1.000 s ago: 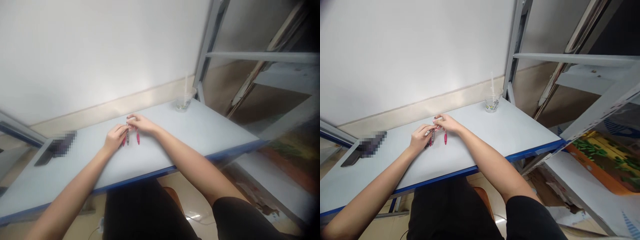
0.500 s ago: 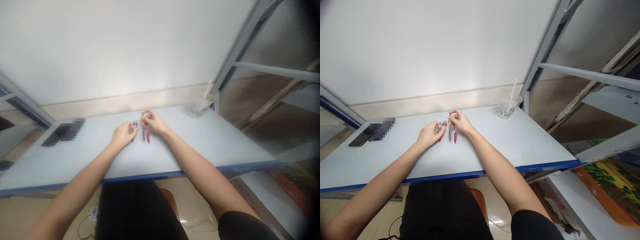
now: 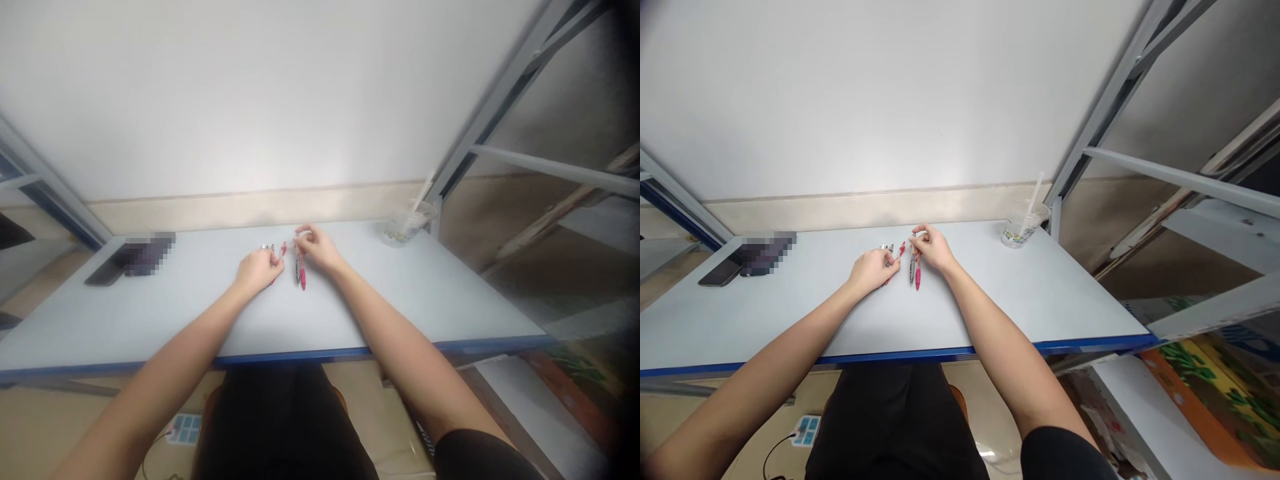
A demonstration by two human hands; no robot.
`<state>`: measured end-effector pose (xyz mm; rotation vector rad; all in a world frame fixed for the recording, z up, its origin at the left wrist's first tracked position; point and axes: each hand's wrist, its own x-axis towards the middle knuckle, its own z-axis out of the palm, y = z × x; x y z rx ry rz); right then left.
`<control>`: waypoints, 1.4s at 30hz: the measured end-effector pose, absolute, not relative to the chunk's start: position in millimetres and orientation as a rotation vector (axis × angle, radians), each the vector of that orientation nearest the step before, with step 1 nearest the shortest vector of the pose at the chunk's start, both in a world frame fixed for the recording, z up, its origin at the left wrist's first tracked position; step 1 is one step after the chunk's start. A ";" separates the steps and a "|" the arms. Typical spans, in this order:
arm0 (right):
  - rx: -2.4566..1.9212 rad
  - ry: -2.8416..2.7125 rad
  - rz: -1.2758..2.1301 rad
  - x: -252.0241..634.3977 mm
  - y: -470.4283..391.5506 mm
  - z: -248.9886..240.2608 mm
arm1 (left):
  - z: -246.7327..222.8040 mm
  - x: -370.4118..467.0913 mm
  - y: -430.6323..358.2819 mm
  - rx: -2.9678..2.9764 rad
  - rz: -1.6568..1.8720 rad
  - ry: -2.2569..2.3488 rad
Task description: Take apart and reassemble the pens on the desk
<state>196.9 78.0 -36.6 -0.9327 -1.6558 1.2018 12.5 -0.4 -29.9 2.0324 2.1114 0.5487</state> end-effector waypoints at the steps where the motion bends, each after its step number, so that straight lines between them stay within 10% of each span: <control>1: -0.929 -1.665 1.219 197.3 77.2 -36.0 | -29.3 12.4 -0.9 2.021 0.554 2.102; 42: -0.849 -1.659 1.131 194.5 89.3 -49.9 | -26.9 0.7 -3.1 1.616 1.154 1.617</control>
